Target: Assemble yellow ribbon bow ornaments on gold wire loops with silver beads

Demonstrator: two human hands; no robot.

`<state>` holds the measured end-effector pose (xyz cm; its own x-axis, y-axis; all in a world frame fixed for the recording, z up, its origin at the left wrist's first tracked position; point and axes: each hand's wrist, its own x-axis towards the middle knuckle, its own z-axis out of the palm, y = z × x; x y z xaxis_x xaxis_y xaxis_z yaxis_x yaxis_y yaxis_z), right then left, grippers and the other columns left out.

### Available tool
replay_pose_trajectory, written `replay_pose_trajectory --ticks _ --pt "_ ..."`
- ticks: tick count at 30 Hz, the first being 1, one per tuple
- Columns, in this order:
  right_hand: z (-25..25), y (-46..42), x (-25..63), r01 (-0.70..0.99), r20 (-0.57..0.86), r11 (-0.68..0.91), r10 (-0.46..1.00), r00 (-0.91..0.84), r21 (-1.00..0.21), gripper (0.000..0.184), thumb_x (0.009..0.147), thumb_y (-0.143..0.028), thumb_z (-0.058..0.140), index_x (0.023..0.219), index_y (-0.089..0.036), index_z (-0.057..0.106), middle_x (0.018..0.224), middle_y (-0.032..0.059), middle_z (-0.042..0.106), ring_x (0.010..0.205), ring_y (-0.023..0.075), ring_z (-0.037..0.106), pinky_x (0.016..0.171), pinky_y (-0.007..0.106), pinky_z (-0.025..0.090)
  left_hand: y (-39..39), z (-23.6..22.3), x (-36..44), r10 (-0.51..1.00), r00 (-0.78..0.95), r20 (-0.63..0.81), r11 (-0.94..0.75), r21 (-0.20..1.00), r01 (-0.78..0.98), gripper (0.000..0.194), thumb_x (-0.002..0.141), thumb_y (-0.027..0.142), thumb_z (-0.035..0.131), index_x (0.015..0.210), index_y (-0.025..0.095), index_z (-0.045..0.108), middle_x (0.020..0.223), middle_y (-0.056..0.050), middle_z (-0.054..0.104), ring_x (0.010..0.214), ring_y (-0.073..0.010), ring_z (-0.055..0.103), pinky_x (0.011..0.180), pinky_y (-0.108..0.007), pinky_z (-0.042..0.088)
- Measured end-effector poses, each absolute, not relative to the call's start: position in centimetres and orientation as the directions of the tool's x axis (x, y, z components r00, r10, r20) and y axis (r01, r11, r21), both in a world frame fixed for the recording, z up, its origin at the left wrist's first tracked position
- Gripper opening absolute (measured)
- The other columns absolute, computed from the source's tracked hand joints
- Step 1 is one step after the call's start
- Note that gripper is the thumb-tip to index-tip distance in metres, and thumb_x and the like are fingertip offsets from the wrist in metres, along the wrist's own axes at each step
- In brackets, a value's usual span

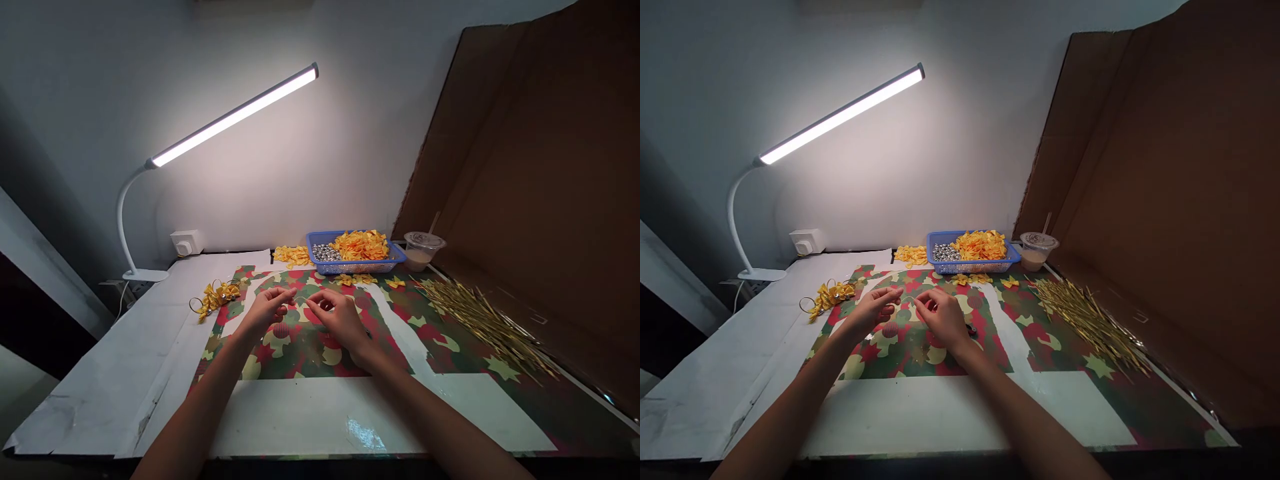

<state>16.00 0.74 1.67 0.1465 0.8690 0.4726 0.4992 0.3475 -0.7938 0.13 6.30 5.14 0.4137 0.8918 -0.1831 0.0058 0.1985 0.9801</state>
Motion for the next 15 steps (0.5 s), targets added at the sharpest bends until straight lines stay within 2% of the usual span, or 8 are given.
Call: replay_pose_trajectory --ticks 6,15 --pt "1.91 0.55 16.05 0.518 0.491 0.355 0.858 0.151 -0.779 0.018 0.082 -0.029 0.055 0.067 -0.022 0.063 0.071 0.0035 0.068 0.062 0.0181 0.059 0.06 0.03 0.046 6.54 4.91 0.13 0.871 0.438 -0.224 0.256 0.967 -0.015 0.046 0.05 0.049 0.084 0.077 0.014 0.071 0.07 -0.003 0.063 0.049 -0.0036 0.041 0.044 -0.016 0.026" --pt "2.17 0.32 16.1 0.538 0.518 0.379 0.846 0.129 -0.753 0.016 0.081 -0.024 0.053 0.071 -0.022 0.065 0.074 0.004 0.068 0.063 0.0177 0.06 0.062 0.03 0.047 6.62 4.51 0.45 0.851 0.484 -0.201 0.236 0.972 -0.012 0.029 0.057 0.038 0.075 0.073 0.014 0.075 0.068 -0.006 0.067 0.056 -0.0087 0.05 0.051 -0.019 0.037"
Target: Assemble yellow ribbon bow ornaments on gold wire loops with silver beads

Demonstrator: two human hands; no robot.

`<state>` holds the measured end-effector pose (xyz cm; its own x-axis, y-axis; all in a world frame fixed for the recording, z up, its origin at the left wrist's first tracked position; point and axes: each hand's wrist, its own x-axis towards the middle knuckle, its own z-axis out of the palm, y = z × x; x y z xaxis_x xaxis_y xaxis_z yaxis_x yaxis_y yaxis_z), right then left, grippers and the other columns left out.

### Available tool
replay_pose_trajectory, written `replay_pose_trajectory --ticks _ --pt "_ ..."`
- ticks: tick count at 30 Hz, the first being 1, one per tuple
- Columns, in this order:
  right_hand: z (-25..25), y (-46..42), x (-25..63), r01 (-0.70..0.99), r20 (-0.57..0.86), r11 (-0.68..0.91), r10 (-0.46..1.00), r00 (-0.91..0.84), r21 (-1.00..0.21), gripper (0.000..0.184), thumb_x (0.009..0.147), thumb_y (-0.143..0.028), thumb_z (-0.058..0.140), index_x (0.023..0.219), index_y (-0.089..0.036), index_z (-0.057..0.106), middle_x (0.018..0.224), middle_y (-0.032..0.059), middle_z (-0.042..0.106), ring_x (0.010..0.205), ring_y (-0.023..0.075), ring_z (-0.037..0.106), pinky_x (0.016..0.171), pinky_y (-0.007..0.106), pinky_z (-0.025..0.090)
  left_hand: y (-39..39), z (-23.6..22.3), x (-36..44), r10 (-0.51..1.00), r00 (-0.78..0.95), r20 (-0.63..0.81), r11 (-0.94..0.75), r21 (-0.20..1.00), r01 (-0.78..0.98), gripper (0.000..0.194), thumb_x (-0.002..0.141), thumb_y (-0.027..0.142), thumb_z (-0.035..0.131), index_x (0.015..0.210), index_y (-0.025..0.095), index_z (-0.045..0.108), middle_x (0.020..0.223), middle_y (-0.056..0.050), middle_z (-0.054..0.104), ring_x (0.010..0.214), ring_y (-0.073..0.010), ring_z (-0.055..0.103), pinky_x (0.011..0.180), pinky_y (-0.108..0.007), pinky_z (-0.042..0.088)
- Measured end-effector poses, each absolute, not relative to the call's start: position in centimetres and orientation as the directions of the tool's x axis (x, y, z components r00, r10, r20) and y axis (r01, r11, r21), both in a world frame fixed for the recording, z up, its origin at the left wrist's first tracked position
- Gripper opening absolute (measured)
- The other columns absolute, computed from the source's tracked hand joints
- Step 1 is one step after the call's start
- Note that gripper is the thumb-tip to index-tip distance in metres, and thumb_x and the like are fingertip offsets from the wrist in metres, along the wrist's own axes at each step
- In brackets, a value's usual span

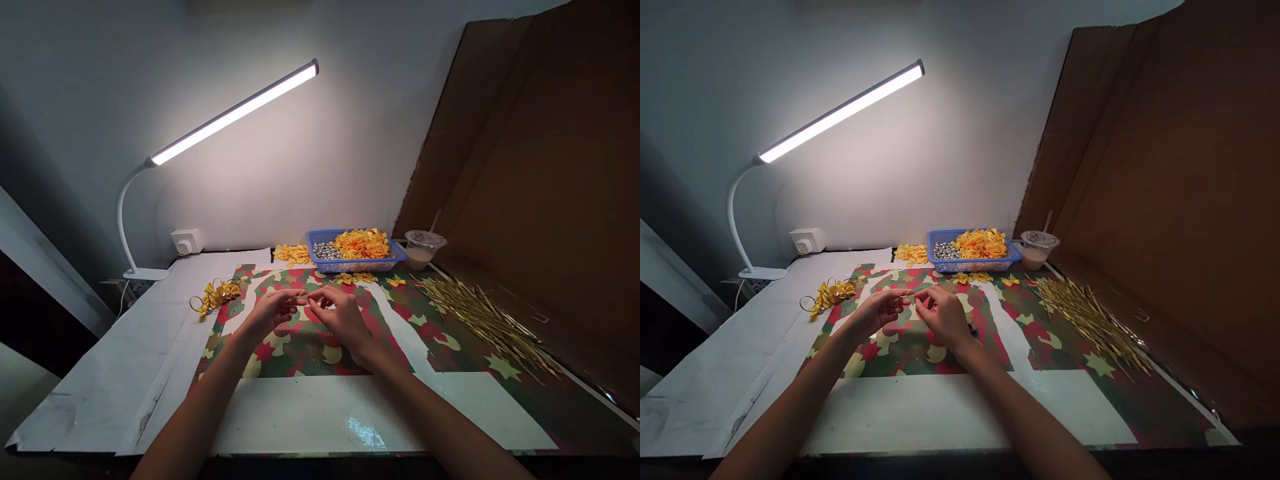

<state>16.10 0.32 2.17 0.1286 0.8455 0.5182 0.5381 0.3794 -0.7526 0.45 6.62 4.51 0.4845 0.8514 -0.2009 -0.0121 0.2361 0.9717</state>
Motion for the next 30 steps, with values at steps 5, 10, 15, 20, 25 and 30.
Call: replay_pose_trajectory --ticks 5,10,15,20,25,30 --pt "2.2 0.2 16.2 0.548 0.52 0.388 0.848 0.103 -0.741 0.015 0.082 -0.027 0.055 0.073 -0.023 0.067 0.074 0.0038 0.068 0.065 0.0184 0.061 0.061 0.03 0.046 6.5 4.5 0.8 0.872 0.481 -0.09 0.095 0.995 0.014 0.022 0.058 0.032 0.073 0.073 0.015 0.075 0.06 -0.004 0.066 0.05 -0.0092 0.047 0.05 -0.022 0.037" --pt "2.1 0.5 16.2 0.531 0.514 0.396 0.853 0.091 -0.749 0.015 0.081 -0.028 0.056 0.071 -0.023 0.067 0.074 0.0039 0.069 0.063 0.018 0.06 0.06 0.03 0.046 5.9 4.6 0.8 0.883 0.467 0.051 -0.098 0.992 0.075 0.016 0.06 0.028 0.076 0.072 0.018 0.076 0.063 -0.003 0.069 0.056 -0.0131 0.054 0.055 -0.025 0.042" --pt "2.2 0.4 16.1 0.477 0.492 0.391 0.864 0.104 -0.787 0.015 0.079 -0.026 0.055 0.072 -0.022 0.068 0.071 0.004 0.068 0.06 0.0175 0.059 0.061 0.031 0.047 5.6 4.2 0.8 0.884 0.429 0.185 -0.272 0.95 0.151 0.011 0.062 0.024 0.077 0.073 0.021 0.077 0.068 -0.003 0.072 0.061 -0.0165 0.057 0.059 -0.027 0.043" --pt "2.3 0.2 16.0 0.388 0.446 0.371 0.887 0.12 -0.844 0.019 0.081 -0.03 0.054 0.075 -0.02 0.069 0.072 0.0046 0.069 0.062 0.0174 0.061 0.059 0.029 0.049 5.6 4.1 0.8 0.871 0.394 0.292 -0.392 0.898 0.201 0.008 0.062 0.018 0.077 0.067 0.025 0.076 0.068 -0.002 0.069 0.059 -0.0155 0.053 0.062 -0.027 0.042" --pt "2.2 0.6 16.1 0.284 0.378 0.33 0.917 0.131 -0.9 0.022 0.079 -0.035 0.055 0.078 -0.019 0.07 0.074 0.0051 0.07 0.061 0.0172 0.06 0.055 0.028 0.048 5.6 4.2 0.6 0.861 0.36 0.358 -0.457 0.856 0.243 0.009 0.063 0.017 0.078 0.062 0.025 0.073 0.063 0.0 0.065 0.054 -0.0135 0.046 0.061 -0.027 0.039" --pt "2.4 0.7 16.4 0.183 0.316 0.294 0.943 0.106 -0.938 0.022 0.076 -0.036 0.058 0.081 -0.019 0.071 0.074 0.0033 0.069 0.066 0.0171 0.06 0.057 0.027 0.047 5.7 3.8 0.6 0.849 0.353 0.393 -0.487 0.841 0.234 0.006 0.067 0.021 0.075 0.065 0.025 0.072 0.065 -0.001 0.065 0.059 -0.015 0.051 0.063 -0.027 0.041"
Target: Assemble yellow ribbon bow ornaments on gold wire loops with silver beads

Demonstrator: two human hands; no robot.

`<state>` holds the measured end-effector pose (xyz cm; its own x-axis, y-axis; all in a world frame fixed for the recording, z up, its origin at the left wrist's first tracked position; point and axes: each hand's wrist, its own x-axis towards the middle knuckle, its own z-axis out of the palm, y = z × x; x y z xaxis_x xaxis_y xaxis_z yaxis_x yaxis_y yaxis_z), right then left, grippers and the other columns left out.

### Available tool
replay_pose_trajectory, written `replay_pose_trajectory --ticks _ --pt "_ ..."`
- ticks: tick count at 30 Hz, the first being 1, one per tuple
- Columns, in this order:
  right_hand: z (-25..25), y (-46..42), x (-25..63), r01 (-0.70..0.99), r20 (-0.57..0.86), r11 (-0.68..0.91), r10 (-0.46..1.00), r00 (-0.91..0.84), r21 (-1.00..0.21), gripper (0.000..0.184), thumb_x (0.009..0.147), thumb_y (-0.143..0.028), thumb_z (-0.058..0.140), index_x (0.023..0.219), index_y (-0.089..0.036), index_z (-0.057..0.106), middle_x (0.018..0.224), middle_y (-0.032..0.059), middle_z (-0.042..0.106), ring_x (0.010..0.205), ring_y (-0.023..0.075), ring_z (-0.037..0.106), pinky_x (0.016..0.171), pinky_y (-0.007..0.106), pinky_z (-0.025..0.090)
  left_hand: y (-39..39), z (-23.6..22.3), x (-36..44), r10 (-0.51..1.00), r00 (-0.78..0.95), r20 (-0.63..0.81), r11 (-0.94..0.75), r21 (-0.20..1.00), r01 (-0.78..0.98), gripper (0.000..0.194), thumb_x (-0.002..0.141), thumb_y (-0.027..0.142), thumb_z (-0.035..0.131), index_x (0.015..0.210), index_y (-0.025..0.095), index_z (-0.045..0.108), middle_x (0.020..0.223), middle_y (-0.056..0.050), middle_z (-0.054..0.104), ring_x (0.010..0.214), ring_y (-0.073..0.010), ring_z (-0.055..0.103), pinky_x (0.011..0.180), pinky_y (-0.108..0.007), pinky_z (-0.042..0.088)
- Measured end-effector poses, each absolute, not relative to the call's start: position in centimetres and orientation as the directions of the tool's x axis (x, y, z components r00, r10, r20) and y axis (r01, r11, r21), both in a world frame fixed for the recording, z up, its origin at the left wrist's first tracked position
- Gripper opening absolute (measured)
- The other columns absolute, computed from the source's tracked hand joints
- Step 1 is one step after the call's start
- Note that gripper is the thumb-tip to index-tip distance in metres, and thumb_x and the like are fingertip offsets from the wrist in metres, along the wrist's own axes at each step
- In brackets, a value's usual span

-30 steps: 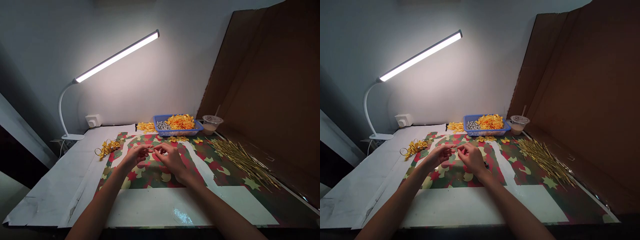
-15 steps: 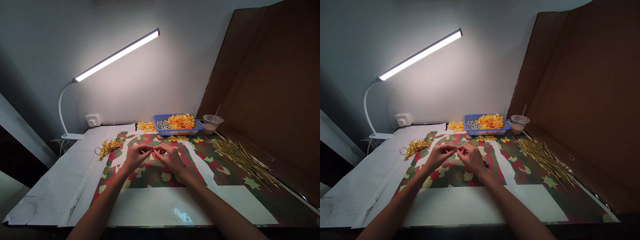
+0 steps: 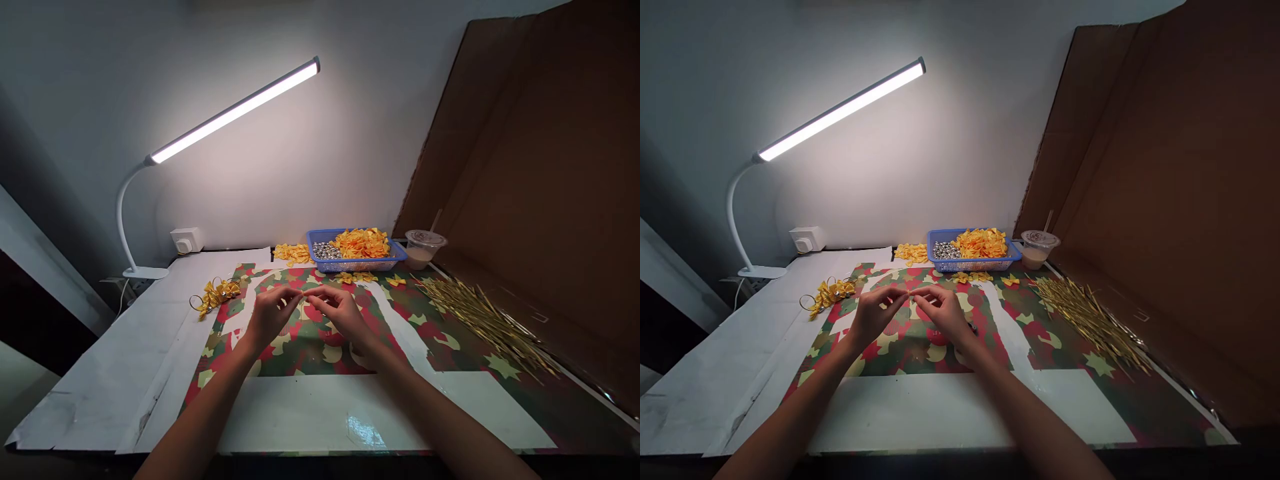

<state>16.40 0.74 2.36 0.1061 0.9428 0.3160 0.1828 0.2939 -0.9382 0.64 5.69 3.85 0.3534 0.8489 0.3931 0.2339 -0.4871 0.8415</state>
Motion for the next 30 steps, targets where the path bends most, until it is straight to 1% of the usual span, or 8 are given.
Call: replay_pose_trajectory --ticks 6,11,12,14,16,18,24,30 --pt "2.2 0.6 16.3 0.073 0.251 0.246 0.965 0.07 -0.967 0.022 0.075 -0.036 0.061 0.088 -0.019 0.068 0.077 0.0026 0.067 0.063 0.0145 0.058 0.052 0.024 0.044 5.7 3.7 0.6 0.865 0.314 0.392 -0.461 0.867 0.189 0.005 0.068 0.024 0.074 0.067 0.023 0.07 0.068 -0.001 0.066 0.065 -0.0157 0.055 0.062 -0.026 0.042" --pt "1.7 0.9 15.7 -0.053 0.221 0.22 0.975 -0.007 -0.974 0.04 0.071 -0.038 0.067 0.107 -0.023 0.057 0.118 0.0073 0.061 0.06 0.0093 0.059 0.052 0.024 0.048 5.6 4.0 0.8 0.894 0.296 0.337 -0.379 0.92 0.099 0.017 0.069 0.035 0.072 0.069 0.019 0.067 0.069 -0.002 0.065 0.063 -0.0143 0.055 0.056 -0.024 0.041" --pt "1.7 1.0 15.6 -0.078 0.212 0.208 0.976 -0.047 -0.975 0.044 0.069 -0.04 0.069 0.108 -0.024 0.056 0.117 0.0076 0.062 0.058 0.009 0.059 0.053 0.025 0.05 5.6 4.1 0.9 0.898 0.3 0.32 -0.358 0.931 0.078 0.02 0.068 0.037 0.072 0.068 0.018 0.067 0.068 -0.002 0.064 0.062 -0.0136 0.054 0.055 -0.024 0.041" --pt "1.6 1.1 15.5 -0.119 0.19 0.175 0.973 -0.13 -0.977 0.048 0.067 -0.043 0.072 0.107 -0.022 0.057 0.103 0.0069 0.068 0.058 0.0112 0.062 0.057 0.028 0.052 5.7 4.3 0.9 0.907 0.31 0.286 -0.313 0.949 0.04 0.025 0.064 0.041 0.073 0.067 0.017 0.065 0.065 -0.001 0.062 0.056 -0.0115 0.051 0.052 -0.023 0.039" --pt "1.7 1.1 15.4 -0.149 0.171 0.146 0.969 -0.177 -0.978 0.047 0.065 -0.047 0.074 0.102 -0.02 0.06 0.085 0.0045 0.07 0.064 0.0153 0.065 0.062 0.031 0.054 5.8 4.5 0.9 0.914 0.318 0.251 -0.269 0.963 0.014 0.029 0.061 0.043 0.073 0.066 0.016 0.065 0.062 0.0 0.061 0.051 -0.0098 0.048 0.048 -0.022 0.036" --pt "1.9 0.8 15.5 -0.171 0.16 0.13 0.971 -0.175 -0.977 0.043 0.067 -0.049 0.073 0.096 -0.019 0.062 0.077 0.0023 0.068 0.07 0.0172 0.066 0.069 0.033 0.055 5.8 4.6 0.9 0.921 0.321 0.221 -0.232 0.973 -0.004 0.031 0.059 0.044 0.074 0.065 0.016 0.064 0.06 0.0 0.06 0.048 -0.0088 0.045 0.046 -0.022 0.034" --pt "3.3 -0.7 15.7 -0.178 0.117 0.099 0.989 -0.094 -0.979 0.025 0.077 -0.041 0.068 0.092 -0.021 0.066 0.084 0.0018 0.067 0.077 0.0157 0.064 0.076 0.032 0.051 5.8 4.9 0.8 0.933 0.316 0.175 -0.17 0.985 -0.043 0.029 0.055 0.041 0.076 0.063 0.016 0.064 0.057 0.002 0.058 0.046 -0.007 0.043 0.044 -0.021 0.032" --pt "3.5 -0.6 15.6 -0.179 0.113 0.106 0.993 -0.03 -0.978 0.028 0.073 -0.047 0.069 0.075 -0.019 0.066 0.07 -0.0001 0.06 0.065 0.0136 0.056 0.07 0.031 0.048 5.5 5.2 1.0 0.929 0.338 0.147 -0.13 0.989 -0.073 0.026 0.053 0.036 0.076 0.064 0.016 0.063 0.055 0.004 0.056 0.046 -0.0063 0.042 0.044 -0.021 0.032"
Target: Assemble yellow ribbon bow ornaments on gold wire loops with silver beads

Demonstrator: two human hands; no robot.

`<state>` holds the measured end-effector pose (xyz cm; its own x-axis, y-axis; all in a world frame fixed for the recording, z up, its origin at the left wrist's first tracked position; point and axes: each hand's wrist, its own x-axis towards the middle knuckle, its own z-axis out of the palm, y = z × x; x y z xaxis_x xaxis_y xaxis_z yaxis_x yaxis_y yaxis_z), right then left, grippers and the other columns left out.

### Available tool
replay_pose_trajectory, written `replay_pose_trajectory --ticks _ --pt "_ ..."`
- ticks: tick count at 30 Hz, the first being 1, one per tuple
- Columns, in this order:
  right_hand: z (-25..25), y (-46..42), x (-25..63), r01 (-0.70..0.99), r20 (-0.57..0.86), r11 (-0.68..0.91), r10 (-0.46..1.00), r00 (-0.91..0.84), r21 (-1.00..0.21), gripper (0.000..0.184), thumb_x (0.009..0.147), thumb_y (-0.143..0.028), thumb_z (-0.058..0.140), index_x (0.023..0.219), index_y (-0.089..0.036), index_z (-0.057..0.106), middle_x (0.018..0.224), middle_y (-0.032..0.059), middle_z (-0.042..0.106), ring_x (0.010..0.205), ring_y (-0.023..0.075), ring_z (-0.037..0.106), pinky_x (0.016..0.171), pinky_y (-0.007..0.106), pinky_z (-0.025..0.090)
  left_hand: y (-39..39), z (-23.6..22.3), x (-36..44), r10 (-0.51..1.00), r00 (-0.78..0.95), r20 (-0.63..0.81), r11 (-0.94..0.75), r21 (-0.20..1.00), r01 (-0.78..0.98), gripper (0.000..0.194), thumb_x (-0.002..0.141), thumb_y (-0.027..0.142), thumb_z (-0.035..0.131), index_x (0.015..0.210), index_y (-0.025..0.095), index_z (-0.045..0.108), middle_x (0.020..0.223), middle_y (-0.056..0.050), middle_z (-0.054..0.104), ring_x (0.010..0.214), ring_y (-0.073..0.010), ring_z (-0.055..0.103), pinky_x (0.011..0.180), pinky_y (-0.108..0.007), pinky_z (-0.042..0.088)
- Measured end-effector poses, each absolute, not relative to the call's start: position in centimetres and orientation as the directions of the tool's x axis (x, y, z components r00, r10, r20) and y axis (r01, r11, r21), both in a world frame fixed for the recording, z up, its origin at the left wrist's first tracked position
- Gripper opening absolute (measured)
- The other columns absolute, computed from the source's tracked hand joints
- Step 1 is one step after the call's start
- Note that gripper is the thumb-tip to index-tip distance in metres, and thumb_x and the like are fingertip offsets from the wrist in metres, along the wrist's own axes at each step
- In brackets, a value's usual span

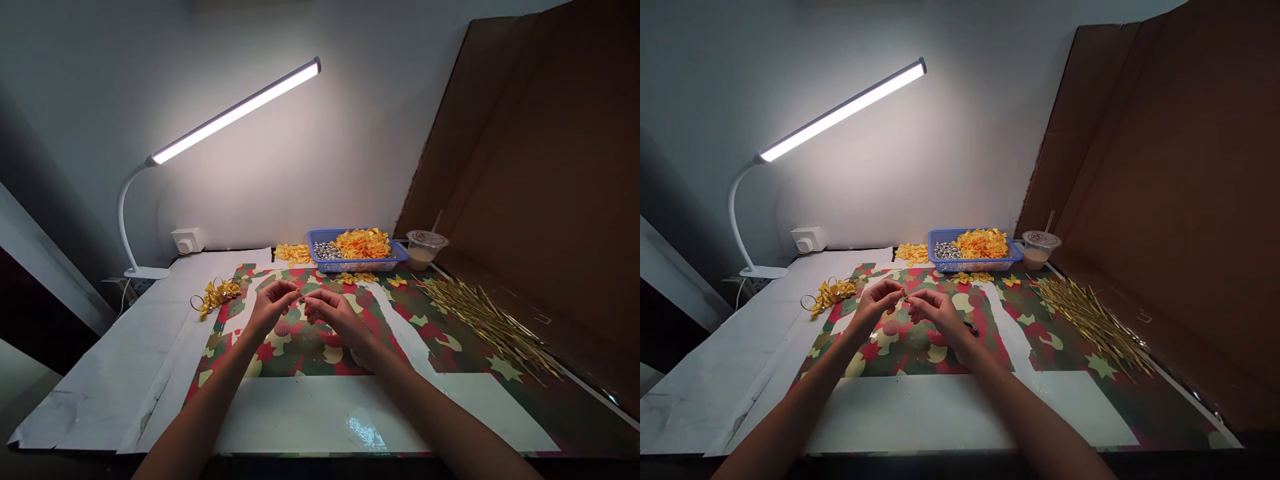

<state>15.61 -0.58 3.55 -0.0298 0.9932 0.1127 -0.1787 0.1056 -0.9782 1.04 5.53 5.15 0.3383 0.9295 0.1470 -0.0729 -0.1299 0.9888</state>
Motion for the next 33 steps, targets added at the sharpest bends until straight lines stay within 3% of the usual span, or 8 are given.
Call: replay_pose_trajectory --ticks 15,21,25,33 --pt "3.75 -0.48 15.62 -0.118 0.183 0.189 0.981 0.063 -0.975 0.03 0.073 -0.046 0.067 0.065 -0.019 0.057 0.059 -0.0033 0.05 0.056 0.011 0.045 0.058 0.027 0.038 5.94 4.85 0.75 0.926 0.363 0.099 -0.056 0.99 -0.126 0.022 0.058 0.033 0.072 0.067 0.016 0.06 0.061 0.003 0.052 0.052 -0.007 0.043 0.044 -0.018 0.031" --pt "3.59 -0.44 15.72 -0.107 0.203 0.21 0.977 0.069 -0.972 0.027 0.076 -0.044 0.066 0.068 -0.019 0.058 0.057 -0.004 0.048 0.055 0.0106 0.043 0.058 0.027 0.038 5.51 5.26 0.86 0.924 0.37 0.095 -0.047 0.99 -0.136 0.035 0.056 0.033 0.075 0.083 0.018 0.059 0.082 -0.002 0.064 0.053 -0.0066 0.047 0.044 -0.019 0.033" --pt "3.3 -0.13 15.82 -0.111 0.215 0.22 0.975 0.055 -0.969 0.03 0.073 -0.048 0.066 0.069 -0.019 0.059 0.058 -0.0036 0.05 0.055 0.0111 0.044 0.057 0.027 0.038 5.13 5.51 1.03 0.92 0.384 0.078 -0.038 0.993 -0.112 0.052 0.047 0.031 0.084 0.089 0.017 0.057 0.074 -0.001 0.063 0.054 -0.008 0.05 0.042 -0.018 0.031" --pt "3.07 0.18 15.94 -0.103 0.223 0.227 0.974 0.042 -0.969 0.033 0.069 -0.051 0.069 0.068 -0.019 0.06 0.058 -0.0035 0.05 0.055 0.0112 0.045 0.056 0.027 0.038 5.34 5.41 1.09 0.928 0.366 0.07 -0.033 0.994 -0.107 0.051 0.046 0.038 0.085 0.081 0.018 0.054 0.065 0.002 0.061 0.052 -0.0082 0.05 0.041 -0.017 0.027"
